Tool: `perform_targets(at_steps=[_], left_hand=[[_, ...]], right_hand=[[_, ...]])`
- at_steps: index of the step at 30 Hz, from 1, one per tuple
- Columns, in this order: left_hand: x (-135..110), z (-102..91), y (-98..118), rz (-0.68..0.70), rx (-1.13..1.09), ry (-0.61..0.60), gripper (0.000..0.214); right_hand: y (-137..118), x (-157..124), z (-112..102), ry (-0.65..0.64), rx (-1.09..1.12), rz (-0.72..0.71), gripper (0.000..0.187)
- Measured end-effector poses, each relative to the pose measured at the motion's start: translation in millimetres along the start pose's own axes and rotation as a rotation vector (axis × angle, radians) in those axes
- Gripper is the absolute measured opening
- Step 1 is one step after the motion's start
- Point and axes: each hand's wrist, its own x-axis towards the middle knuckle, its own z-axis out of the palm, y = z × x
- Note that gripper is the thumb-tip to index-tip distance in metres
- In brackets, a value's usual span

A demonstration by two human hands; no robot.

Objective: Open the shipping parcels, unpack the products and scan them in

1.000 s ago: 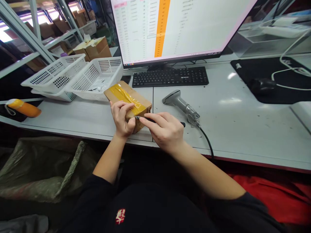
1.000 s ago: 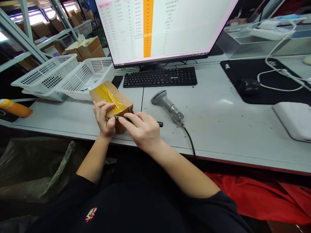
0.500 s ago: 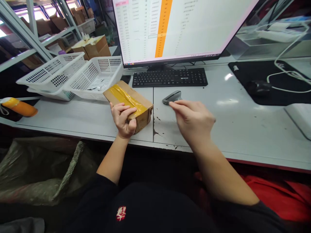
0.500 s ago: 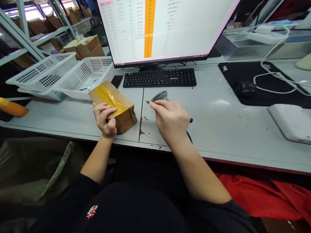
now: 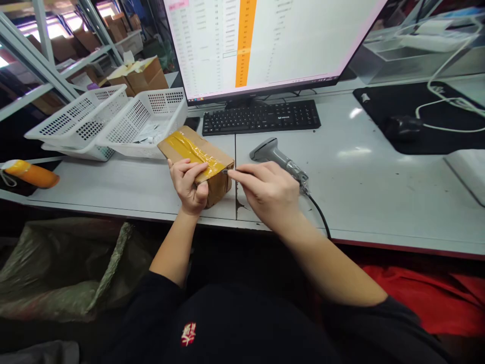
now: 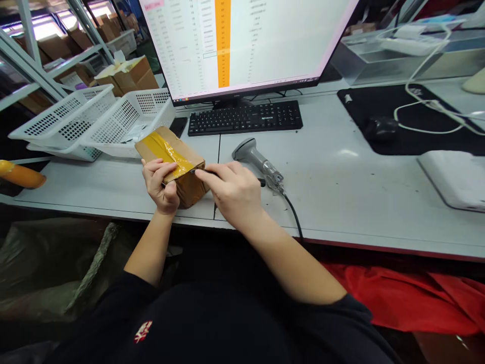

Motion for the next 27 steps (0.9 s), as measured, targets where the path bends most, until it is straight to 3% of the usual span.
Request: perform_targets(at_steps=[4, 7, 9, 11, 12, 14, 16, 18, 20, 22, 24, 27], left_hand=[[-1.8, 1.7, 12.7, 0.002, 0.023, -0.002, 0.045], [-2.0, -3.1, 39.0, -0.008, 0.071, -0.123, 0.042], [4.7, -11.7, 47.4, 0.056, 0.075, -0.224, 0.043], [18.2, -24.2, 37.1, 0.082, 0.053, -0.162, 0.046], [25.9, -31.3, 25.4, 0.033, 0.041, -0.071, 0.047], [37.2, -45.5, -2.8, -0.25, -0.031, 0.041, 0.051], [36.2, -58.2, -23.9, -0.584, -0.251, -0.014, 0.058], [21.4, -69.3, -29.4, -0.765, -0.432, -0.106, 0.063], [1.0, -79.7, -23.5, -0.705, -0.396, -0.142, 0.057], [-13.1, -87.4, -16.9, -0.484, -0.196, -0.096, 0.048], [-14.8, -89.0, -15.8, -0.292, -0.077, -0.081, 0.061], [-3.2, -79.0, -17.6, -0.14, -0.175, -0.307, 0.074]], right_hand=[[11.1, -8.2, -2.8, -0.005, 0.117, 0.158, 0.026], [15.6, -21.3, -0.7, 0.001, 0.431, 0.491, 0.025], [12.4, -29.7, 2.3, 0.022, 0.718, 0.751, 0.026], [2.0, -36.9, 3.8, 0.056, 0.977, 0.944, 0.029], [-5.5, -40.0, 3.9, 0.062, 1.079, 1.004, 0.031], [-22.0, -44.4, 4.0, 0.021, 1.224, 1.059, 0.032], [-33.2, -44.4, 7.5, -0.072, 1.285, 1.049, 0.029], [-30.9, -37.0, 17.1, -0.097, 1.264, 1.017, 0.027], [-13.2, -21.7, 33.0, -0.055, 1.236, 1.026, 0.029], [13.5, -1.6, 53.9, -0.029, 1.262, 1.074, 0.034], [38.2, 18.8, 77.9, -0.064, 1.311, 1.076, 0.038], [56.4, 43.6, 110.2, -0.153, 1.319, 1.053, 0.036]])
